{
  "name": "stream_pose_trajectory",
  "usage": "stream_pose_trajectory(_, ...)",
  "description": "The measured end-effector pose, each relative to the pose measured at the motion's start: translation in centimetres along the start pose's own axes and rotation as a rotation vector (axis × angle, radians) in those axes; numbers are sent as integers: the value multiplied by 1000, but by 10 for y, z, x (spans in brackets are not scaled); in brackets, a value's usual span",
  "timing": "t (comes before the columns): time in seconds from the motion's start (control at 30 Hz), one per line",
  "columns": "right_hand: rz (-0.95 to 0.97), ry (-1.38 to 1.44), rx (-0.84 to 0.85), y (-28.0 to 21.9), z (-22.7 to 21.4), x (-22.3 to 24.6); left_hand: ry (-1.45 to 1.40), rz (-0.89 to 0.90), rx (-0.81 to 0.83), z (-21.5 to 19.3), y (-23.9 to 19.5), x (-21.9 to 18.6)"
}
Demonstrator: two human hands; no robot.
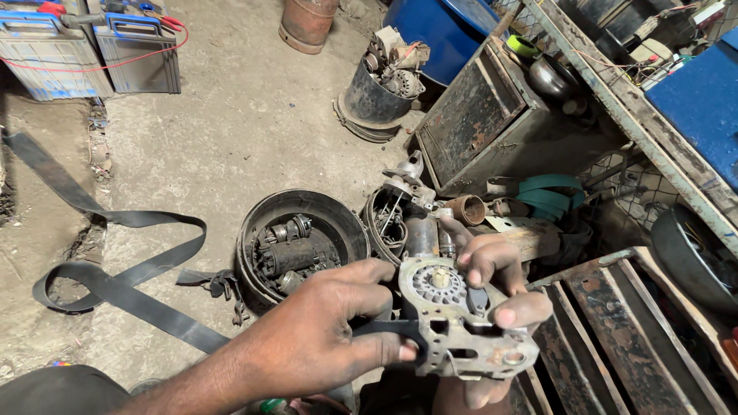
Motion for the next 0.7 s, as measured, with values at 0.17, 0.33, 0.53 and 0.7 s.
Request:
stream_pose_trajectory(0.17, 18, -23, -23, -5, 0, -2, -20, 38, -19, -1, 1, 1)
stream_pose_trajectory(0.33, 28, -45, -46, -4, 0, 0, -118, -97, 20, -3, 1, 1)
stream_pose_trajectory(0.53, -36, -53, -49, -2, -3, -4, -167, -170, 110, -7, 0, -1)
stream_pose_trajectory(0.7, -93, 95, -32, -3, -17, -12, -119, 58, 171, -5, -4, -12)
Point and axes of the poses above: each hand's wrist, its own y-axis towards the middle knuckle, its own z-axis out of the palm, x = y × z, the point moved 3 cm from there along y, towards the middle knuckle, and after that the axes turned 13 degrees about -y, right-handed, at the moved point
